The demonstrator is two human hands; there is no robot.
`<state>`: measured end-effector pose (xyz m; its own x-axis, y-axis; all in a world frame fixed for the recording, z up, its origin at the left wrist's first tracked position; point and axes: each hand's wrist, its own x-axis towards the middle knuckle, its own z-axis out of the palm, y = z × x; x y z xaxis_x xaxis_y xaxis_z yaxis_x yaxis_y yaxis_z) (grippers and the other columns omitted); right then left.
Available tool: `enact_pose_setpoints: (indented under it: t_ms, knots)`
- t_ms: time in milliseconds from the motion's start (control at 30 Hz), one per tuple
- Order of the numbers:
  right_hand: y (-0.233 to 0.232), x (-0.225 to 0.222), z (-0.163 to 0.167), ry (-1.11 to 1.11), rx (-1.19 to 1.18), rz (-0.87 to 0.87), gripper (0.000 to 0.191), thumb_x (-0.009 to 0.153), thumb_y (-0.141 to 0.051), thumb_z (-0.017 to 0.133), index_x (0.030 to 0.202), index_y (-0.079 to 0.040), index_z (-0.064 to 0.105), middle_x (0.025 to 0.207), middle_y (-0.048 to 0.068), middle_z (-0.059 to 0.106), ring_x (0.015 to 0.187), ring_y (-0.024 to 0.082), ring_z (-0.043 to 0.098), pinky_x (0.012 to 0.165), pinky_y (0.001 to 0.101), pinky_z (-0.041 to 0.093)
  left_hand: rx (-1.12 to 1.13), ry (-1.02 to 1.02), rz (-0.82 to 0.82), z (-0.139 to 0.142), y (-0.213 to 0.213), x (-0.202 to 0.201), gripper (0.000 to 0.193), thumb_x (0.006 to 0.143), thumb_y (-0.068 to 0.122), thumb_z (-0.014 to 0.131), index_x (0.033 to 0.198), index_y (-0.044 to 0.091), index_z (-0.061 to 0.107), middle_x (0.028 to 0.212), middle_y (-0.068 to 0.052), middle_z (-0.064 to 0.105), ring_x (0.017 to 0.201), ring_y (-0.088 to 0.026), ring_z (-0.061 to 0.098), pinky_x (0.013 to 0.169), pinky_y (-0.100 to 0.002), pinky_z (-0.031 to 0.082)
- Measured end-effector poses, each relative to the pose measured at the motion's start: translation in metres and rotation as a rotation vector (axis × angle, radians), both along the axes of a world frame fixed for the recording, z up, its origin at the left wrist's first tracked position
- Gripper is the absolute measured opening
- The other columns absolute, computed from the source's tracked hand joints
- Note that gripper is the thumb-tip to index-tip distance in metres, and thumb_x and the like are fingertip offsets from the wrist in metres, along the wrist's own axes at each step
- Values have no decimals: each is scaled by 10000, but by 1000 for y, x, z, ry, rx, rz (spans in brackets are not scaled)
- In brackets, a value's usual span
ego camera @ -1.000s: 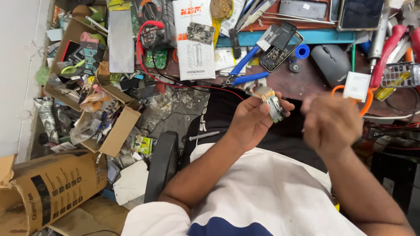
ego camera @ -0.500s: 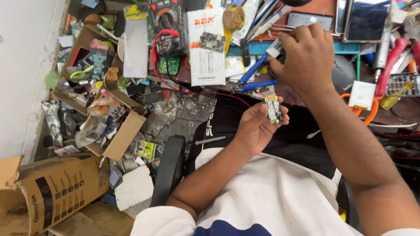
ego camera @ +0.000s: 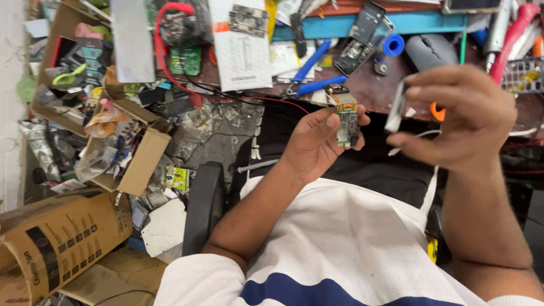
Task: The person tests a small mobile phone connected to a charger, then works on its disassembled board on a cluttered workbench. They use tweezers and a soldering iron to solder components on the board, reattach the board to the phone body with the screen, press the parts together, and finally pick up a smartphone from the bench.
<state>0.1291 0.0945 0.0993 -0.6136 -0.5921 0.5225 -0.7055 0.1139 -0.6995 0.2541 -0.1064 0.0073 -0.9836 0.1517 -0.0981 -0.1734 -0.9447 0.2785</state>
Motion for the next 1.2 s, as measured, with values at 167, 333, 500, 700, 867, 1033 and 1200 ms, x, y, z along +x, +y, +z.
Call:
enact_pose_setpoints:
  t_ms: [167, 333, 500, 700, 867, 1033, 1200]
  knots:
    - [4, 13, -6, 87, 36, 10, 484, 642, -193, 980, 995, 26, 731, 1059, 214, 699, 926, 280, 719, 772, 337, 581, -30, -13, -125, 2, 15, 3, 330, 1078, 231, 699, 1220, -65, 662, 1075, -154, 725, 940, -267, 717, 841, -395, 573]
    - [5, 12, -15, -11, -12, 86, 474, 628, -204, 974, 971, 20, 736, 1046, 209, 678, 956, 283, 726, 797, 325, 611, -76, -39, -174, 4, 21, 7, 311, 1086, 248, 705, 1047, -60, 687, 926, -129, 716, 879, -248, 719, 815, -381, 579]
    - [7, 15, -26, -112, -16, 94, 457, 621, -181, 953, 970, 33, 750, 1083, 207, 680, 920, 226, 717, 751, 271, 619, -118, -95, -203, 7, 23, 7, 326, 1065, 277, 689, 1116, -46, 690, 973, -134, 721, 841, -227, 719, 775, -352, 581]
    - [14, 16, -36, -173, -32, 74, 404, 680, -133, 938, 993, 40, 751, 1094, 198, 674, 933, 216, 710, 726, 245, 620, -79, -129, -227, 9, 27, 4, 381, 1048, 321, 677, 1138, -49, 698, 978, -131, 725, 799, -209, 701, 744, -330, 568]
    - [14, 14, -40, -178, -52, 82, 427, 659, -142, 931, 990, 53, 744, 1062, 196, 670, 924, 219, 702, 713, 240, 615, -46, -124, -227, 4, 28, 1, 409, 1073, 336, 660, 1161, -63, 684, 967, -125, 716, 822, -216, 709, 757, -334, 575]
    - [14, 15, -40, -227, -47, 67, 419, 670, -143, 929, 988, 49, 736, 1066, 195, 662, 929, 207, 701, 758, 253, 626, -23, -133, -210, -3, 31, 1, 402, 1105, 309, 650, 1165, -89, 634, 1014, -123, 709, 869, -214, 718, 806, -362, 606]
    - [16, 15, -40, -199, -15, 91, 421, 666, -137, 943, 991, 43, 744, 1080, 202, 665, 921, 212, 708, 739, 249, 626, -16, -158, -217, -3, 30, 3, 421, 1077, 306, 651, 1243, -82, 653, 1017, -121, 720, 858, -195, 717, 804, -356, 608]
